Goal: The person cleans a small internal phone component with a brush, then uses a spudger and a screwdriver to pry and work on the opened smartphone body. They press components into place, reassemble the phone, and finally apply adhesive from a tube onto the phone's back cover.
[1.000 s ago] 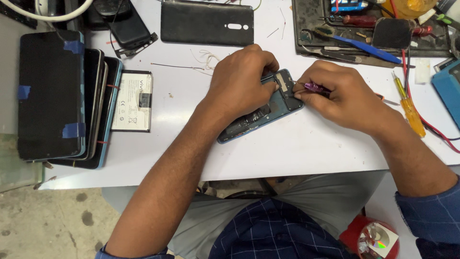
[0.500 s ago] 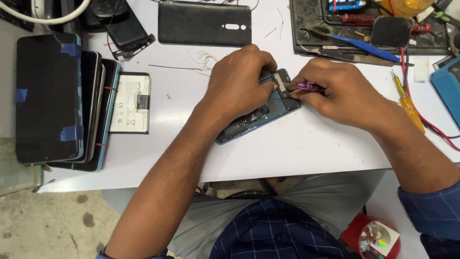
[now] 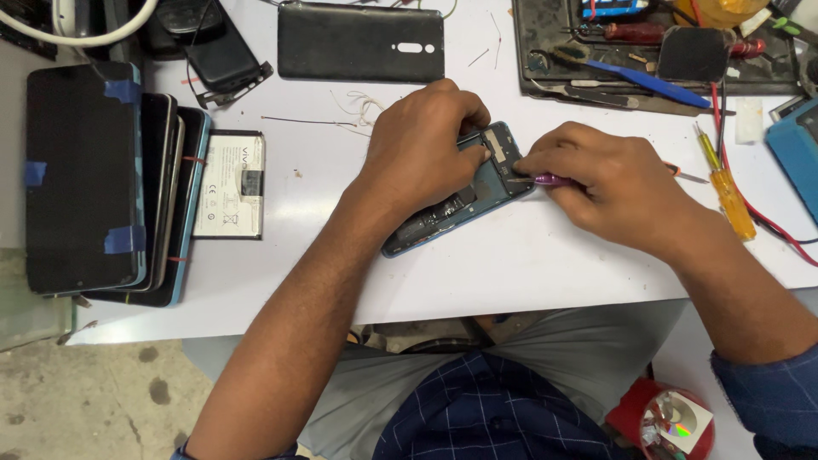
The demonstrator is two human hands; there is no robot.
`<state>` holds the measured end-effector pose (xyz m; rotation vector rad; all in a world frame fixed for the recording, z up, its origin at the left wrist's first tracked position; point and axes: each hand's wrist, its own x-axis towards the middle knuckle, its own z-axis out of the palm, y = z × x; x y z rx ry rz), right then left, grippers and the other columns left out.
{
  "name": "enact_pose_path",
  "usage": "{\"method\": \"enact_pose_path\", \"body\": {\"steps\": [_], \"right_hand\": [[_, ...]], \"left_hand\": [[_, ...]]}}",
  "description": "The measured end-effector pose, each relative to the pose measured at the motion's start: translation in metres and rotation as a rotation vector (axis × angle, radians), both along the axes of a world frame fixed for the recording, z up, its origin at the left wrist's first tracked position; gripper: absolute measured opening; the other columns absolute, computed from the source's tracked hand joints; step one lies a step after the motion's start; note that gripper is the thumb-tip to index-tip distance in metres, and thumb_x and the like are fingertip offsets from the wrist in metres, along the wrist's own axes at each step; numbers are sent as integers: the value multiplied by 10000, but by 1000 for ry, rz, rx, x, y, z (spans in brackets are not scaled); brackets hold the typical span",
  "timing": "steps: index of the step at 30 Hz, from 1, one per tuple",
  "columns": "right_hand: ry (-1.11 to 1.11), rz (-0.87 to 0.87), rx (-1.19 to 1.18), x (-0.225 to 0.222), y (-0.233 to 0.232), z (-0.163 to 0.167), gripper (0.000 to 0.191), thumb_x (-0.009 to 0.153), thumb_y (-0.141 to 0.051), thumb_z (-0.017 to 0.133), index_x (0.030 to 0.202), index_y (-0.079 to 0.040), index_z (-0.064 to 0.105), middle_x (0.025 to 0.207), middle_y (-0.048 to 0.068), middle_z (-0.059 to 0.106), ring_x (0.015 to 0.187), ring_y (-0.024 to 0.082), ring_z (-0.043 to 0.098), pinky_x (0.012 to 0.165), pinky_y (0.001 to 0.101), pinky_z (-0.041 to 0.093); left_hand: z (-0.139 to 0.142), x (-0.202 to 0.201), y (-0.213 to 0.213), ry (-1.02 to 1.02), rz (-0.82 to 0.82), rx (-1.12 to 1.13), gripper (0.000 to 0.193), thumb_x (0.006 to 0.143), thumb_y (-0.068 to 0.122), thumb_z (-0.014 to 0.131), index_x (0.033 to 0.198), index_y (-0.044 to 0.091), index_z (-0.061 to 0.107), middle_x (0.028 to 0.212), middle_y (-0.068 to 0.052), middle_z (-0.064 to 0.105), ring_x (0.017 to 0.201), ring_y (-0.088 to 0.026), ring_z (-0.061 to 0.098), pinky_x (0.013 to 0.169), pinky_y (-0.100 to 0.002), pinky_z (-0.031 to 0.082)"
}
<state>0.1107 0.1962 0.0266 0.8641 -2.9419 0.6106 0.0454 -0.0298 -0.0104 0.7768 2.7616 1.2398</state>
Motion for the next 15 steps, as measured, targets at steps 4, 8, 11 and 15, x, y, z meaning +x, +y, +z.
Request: {"method": "enact_pose_path", "body": {"steps": [4,8,11,15], "right_hand": [[-26,-50,45,-3,7,3,362,848,-70,681,1206,-76,733,1002,92,708,762,239,714,677,365,573],[-110,-135,151,-13,22,17,356,899,-217,703,1173,-2,625,959,101,692,814,251,703,675,377,569],[-100,-141,327,-17,26,32,287,933,-244,680,1127,-32,669,897,99,701,748,252,679,650,386,556],[23,-42,426,-17,19,55,245,898,-275,697,1063,-107,767,923,51,731,711,243,706,616,374,552]], "left_hand": [[1,0,0,4,-2,2,244,756,178,830,973,81,778,955,-86,724,903,-244,716,788,-397,556],[2,0,1,-1,-1,-5,244,755,179,829,973,81,779,960,-87,725,903,-246,716,786,-400,556],[3,0,1,-4,-2,-1,247,752,181,832,971,79,779,960,-88,727,903,-246,717,785,-398,558],[4,0,1,-11,-7,-2,248,749,178,836,968,74,781,958,-91,727,897,-249,717,779,-401,560]]}}
